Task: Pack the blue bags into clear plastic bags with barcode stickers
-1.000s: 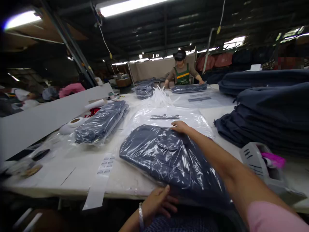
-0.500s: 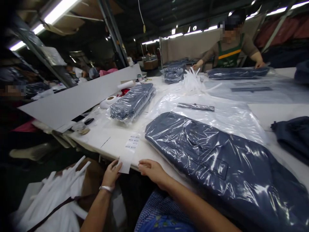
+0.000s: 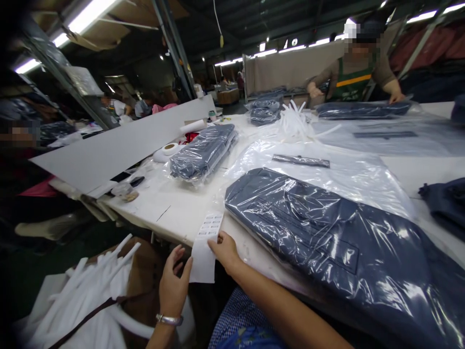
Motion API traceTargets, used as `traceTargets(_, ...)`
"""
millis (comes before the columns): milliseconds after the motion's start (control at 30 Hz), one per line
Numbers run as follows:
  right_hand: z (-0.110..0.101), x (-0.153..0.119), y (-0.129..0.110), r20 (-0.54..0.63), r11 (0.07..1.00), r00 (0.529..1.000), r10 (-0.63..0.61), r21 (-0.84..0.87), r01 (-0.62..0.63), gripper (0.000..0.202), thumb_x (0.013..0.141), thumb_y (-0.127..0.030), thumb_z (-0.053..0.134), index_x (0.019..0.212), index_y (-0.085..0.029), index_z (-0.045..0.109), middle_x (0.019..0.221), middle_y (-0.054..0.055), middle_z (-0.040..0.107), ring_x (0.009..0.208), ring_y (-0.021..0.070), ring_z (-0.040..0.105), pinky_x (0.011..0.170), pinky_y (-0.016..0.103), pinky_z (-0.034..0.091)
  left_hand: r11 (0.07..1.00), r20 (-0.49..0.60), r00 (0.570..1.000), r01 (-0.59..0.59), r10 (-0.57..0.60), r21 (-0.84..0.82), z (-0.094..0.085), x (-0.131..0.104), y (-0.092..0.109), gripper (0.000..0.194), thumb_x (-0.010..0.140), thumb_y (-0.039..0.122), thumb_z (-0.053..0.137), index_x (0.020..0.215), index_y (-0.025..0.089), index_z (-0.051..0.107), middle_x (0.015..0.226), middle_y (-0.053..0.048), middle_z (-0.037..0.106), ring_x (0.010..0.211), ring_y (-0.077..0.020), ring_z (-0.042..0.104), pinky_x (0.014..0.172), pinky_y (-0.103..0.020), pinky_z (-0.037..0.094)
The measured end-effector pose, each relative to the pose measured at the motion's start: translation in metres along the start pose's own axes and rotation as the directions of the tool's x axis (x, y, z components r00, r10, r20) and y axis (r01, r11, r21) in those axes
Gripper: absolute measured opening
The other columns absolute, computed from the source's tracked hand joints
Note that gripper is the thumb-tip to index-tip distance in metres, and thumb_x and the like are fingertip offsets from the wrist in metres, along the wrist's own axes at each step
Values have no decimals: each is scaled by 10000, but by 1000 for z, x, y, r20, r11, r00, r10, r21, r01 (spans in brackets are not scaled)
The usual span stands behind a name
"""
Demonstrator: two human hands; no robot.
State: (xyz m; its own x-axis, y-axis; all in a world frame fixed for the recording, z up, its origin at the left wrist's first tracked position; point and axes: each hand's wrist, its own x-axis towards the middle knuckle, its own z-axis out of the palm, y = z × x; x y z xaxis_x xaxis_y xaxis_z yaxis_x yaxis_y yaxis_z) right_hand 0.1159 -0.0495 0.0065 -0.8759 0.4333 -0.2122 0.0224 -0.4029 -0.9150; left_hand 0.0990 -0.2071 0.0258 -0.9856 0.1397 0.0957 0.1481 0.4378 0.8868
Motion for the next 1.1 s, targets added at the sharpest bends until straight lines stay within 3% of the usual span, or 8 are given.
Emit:
traceTargets(33,-1,0,1,1,1000,1000,-22,-23,22,278,692,-351,726,899,-187,638,892,49,730,837,239,675,759,363,531,991,5,995,-104,104,87,2,6,8,468,849,424,608,1270,232,535,1238,-100,633,1152,-255,593,1005,-426,475)
traceTargets(133,-2,2,3,17,996,998,-62,-57,63,268,699,-360,713,875,-181,618,875,52,724,796,223,667,711,328,519,929,169,942,-319,290,185,13,27,29,347,884,383,555,1199,248,605,1081,-52,705,996,-225,654,946,-399,505)
traceTargets(233,-3,3,4,16,985,994,-108,-137,109,218,716,-357,686,820,-181,610,808,35,709,728,194,645,662,290,496,867,308,880,-438,361,235,29,49,36,354,876,306,566,1227,272,593,1032,-21,720,930,-207,660,874,-374,528)
traceTargets(367,-2,3,6,-5,956,979,-202,-216,196,178,739,-339,642,818,-180,633,777,20,697,704,185,637,651,280,493,821,374,843,-500,387,276,39,64,29,422,853,263,604,1273,287,562,999,1,723,908,-193,659,863,-354,526)
traceTargets(600,-1,-3,0,34,955,968,-249,-156,251,189,779,-330,640,883,-186,702,918,60,740,895,242,683,840,351,509,847,353,886,-419,302,328,32,67,32,378,841,317,644,1217,333,609,990,28,744,927,-207,684,851,-357,522)
traceTargets(800,-3,-1,2,27,960,974,-226,-161,228,225,767,-299,656,946,-187,733,948,59,744,909,248,681,852,362,508,950,360,909,-276,210,143,31,76,35,338,788,389,682,1116,308,678,918,11,758,872,-215,706,881,-378,528)
traceTargets(1000,-2,-1,1,25,970,976,-217,-106,218,248,765,-320,662,967,-194,731,968,60,740,936,246,674,863,357,505,973,367,911,-226,190,57,33,80,35,353,744,384,717,1083,287,706,892,-10,755,852,-208,707,884,-364,532)
traceTargets(1100,-2,0,1,3,981,986,-169,-96,168,231,734,-307,668,929,-195,719,908,50,736,887,241,674,812,344,514,988,343,927,-156,151,-13,35,82,32,376,725,407,731,1063,246,714,881,-34,749,839,-206,699,807,-324,540)
